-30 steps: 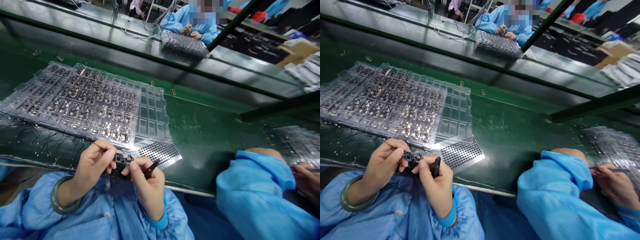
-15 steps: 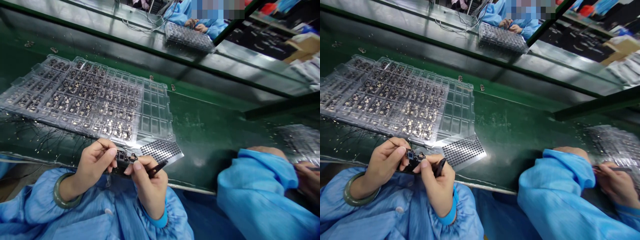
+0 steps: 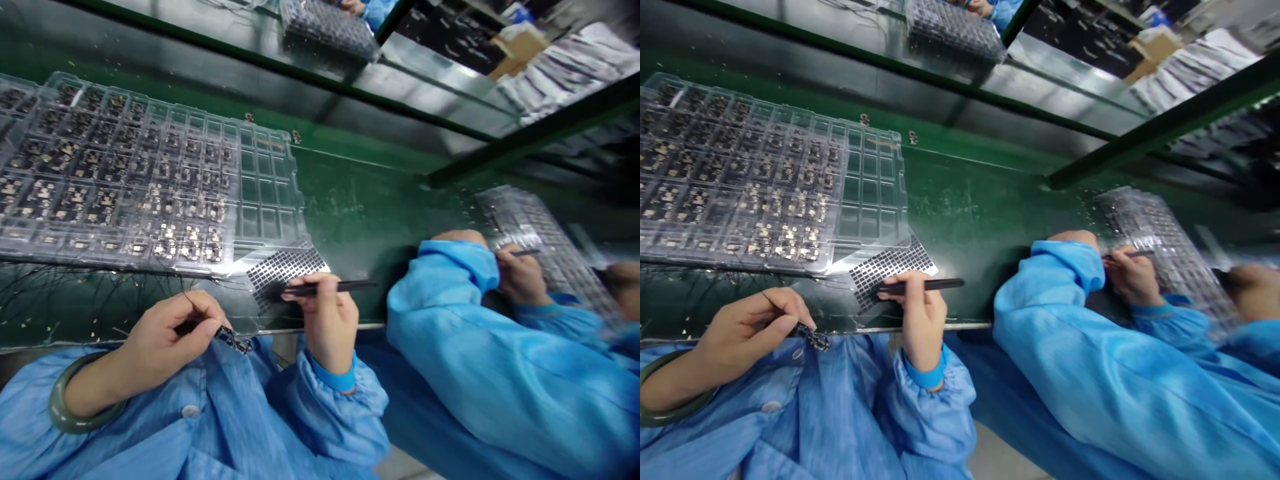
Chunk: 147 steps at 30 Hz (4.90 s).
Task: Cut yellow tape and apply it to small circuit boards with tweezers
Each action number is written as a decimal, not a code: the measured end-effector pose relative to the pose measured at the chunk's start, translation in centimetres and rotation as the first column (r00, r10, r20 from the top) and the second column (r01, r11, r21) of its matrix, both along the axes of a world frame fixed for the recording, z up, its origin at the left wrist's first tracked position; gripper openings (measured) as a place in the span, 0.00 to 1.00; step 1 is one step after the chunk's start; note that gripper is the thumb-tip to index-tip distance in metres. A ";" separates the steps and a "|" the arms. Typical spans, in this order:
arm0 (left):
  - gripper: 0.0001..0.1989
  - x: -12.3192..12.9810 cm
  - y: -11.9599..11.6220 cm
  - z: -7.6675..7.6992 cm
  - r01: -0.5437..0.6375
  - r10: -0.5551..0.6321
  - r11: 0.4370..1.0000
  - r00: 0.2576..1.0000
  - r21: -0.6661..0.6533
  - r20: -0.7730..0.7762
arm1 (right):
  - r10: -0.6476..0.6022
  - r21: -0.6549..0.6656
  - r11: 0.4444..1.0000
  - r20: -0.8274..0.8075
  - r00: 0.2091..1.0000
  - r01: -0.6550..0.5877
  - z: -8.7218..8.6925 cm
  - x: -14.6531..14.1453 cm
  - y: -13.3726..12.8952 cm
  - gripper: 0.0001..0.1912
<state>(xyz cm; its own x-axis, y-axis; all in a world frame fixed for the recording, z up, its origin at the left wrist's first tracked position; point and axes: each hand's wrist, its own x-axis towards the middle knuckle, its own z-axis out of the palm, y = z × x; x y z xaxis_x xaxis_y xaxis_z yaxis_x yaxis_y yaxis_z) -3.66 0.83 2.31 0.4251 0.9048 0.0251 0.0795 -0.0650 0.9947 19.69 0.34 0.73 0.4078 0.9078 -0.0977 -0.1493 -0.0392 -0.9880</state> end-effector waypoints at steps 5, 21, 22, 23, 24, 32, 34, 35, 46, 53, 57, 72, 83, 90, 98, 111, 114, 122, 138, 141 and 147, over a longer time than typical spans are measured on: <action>0.07 1.4 0.5 -0.3 0.092 -0.096 0.995 0.982 -0.029 -0.162 | 0.147 -0.105 0.986 0.171 0.974 -0.131 -1.1 -0.8 -0.5 0.10; 0.10 2.1 1.1 -0.1 0.074 -0.142 0.968 0.951 -0.241 -0.276 | 0.178 -0.126 0.981 0.262 0.948 -0.149 -1.0 -0.9 -0.5 0.07; 0.10 2.1 1.1 -0.1 0.075 -0.142 0.967 0.952 -0.242 -0.273 | 0.163 -0.118 0.984 0.266 0.950 -0.136 -1.0 -0.9 -0.5 0.07; 0.09 2.0 1.1 -0.1 0.077 -0.142 0.968 0.953 -0.241 -0.268 | 0.151 -0.108 0.986 0.291 0.945 -0.124 -1.1 -1.0 -0.5 0.07; 0.09 2.0 1.1 -0.1 0.078 -0.142 0.968 0.954 -0.238 -0.263 | 0.145 -0.099 0.988 0.327 0.934 -0.118 -1.1 -1.0 -0.6 0.06; 0.09 1.9 1.0 -0.3 0.072 -0.130 0.974 0.953 -0.214 -0.272 | 0.151 -0.082 0.988 0.313 0.938 -0.132 -1.4 -1.0 -0.6 0.07; 0.09 1.9 1.0 -0.3 0.075 -0.133 0.974 0.953 -0.215 -0.272 | 0.145 -0.075 0.989 0.342 0.928 -0.127 -1.4 -1.0 -0.6 0.07; 0.09 1.9 1.0 -0.4 0.075 -0.133 0.974 0.953 -0.214 -0.271 | 0.150 -0.075 0.988 0.356 0.922 -0.132 -1.5 -1.0 -0.6 0.07; 0.10 2.0 1.0 -0.1 -0.043 -0.030 0.941 0.977 -0.336 -0.209 | 0.004 0.029 1.000 0.035 0.999 -0.005 -0.4 -1.5 -0.8 0.07; 0.12 2.0 1.1 -0.4 -0.142 0.054 0.921 0.969 -0.364 -0.241 | 0.074 0.104 0.992 -0.090 0.993 -0.065 1.3 -5.3 -1.0 0.07; 0.11 2.0 1.3 -0.3 -0.133 0.073 0.907 0.984 -0.399 -0.162 | 0.050 0.079 0.996 0.005 0.999 -0.050 0.8 -6.3 -0.6 0.10; 0.11 1.8 1.3 -0.3 -0.126 0.070 0.920 0.985 -0.371 -0.159 | 0.011 0.073 0.997 0.121 0.993 -0.020 0.4 -6.5 -0.7 0.09; 0.12 1.9 1.4 -0.1 -0.156 0.080 0.922 0.972 -0.354 -0.219 | 0.000 0.081 0.997 0.097 0.995 -0.008 0.1 -6.5 -0.7 0.11; 0.12 2.0 1.3 -0.1 -0.161 0.089 0.926 0.972 -0.342 -0.216 | -0.020 0.085 0.996 0.112 0.994 0.010 -0.1 -6.5 -0.7 0.11; 0.11 2.0 1.4 0.0 -0.178 0.111 0.920 0.973 -0.349 -0.205 | 0.018 0.128 0.991 0.186 0.982 -0.043 -0.4 -6.2 -1.1 0.05; 0.11 1.8 1.1 -0.4 -0.145 0.069 0.952 0.960 -0.269 -0.272 | 0.140 0.103 0.979 0.295 0.945 -0.177 -0.3 -5.2 -0.8 0.03; 0.11 1.6 1.0 -0.5 -0.137 0.063 0.958 0.957 -0.251 -0.282 | 0.076 0.154 0.981 0.235 0.969 -0.115 -0.2 -5.1 -0.7 0.06; 0.09 1.7 1.0 -0.4 -0.173 0.125 0.951 0.973 -0.255 -0.195 | 0.165 0.014 0.983 0.356 0.920 -0.182 0.7 -3.6 -1.2 0.10; 0.08 -0.2 -0.1 -1.4 -0.076 0.068 0.993 0.994 0.091 0.090 | 0.230 0.247 0.780 0.741 0.631 -0.574 1.9 -4.7 -2.1 0.03; 0.14 -1.2 0.2 -1.1 0.029 -0.049 0.945 0.997 0.325 0.053 | 0.200 0.295 0.749 0.753 0.627 -0.593 2.1 -4.8 -2.2 0.04; 0.08 -2.5 0.7 -0.8 0.219 -0.118 0.891 0.957 0.397 -0.264 | 0.076 0.322 0.696 0.856 0.511 -0.642 2.1 -4.8 -2.4 0.05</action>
<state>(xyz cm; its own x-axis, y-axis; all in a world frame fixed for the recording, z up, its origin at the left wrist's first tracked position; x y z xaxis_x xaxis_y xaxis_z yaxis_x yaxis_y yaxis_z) -6.13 1.58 1.50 0.6103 0.7450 0.2693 0.2491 -0.5031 0.8275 14.93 -2.06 2.81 -0.3184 0.7325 0.6017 0.5137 0.6668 -0.5399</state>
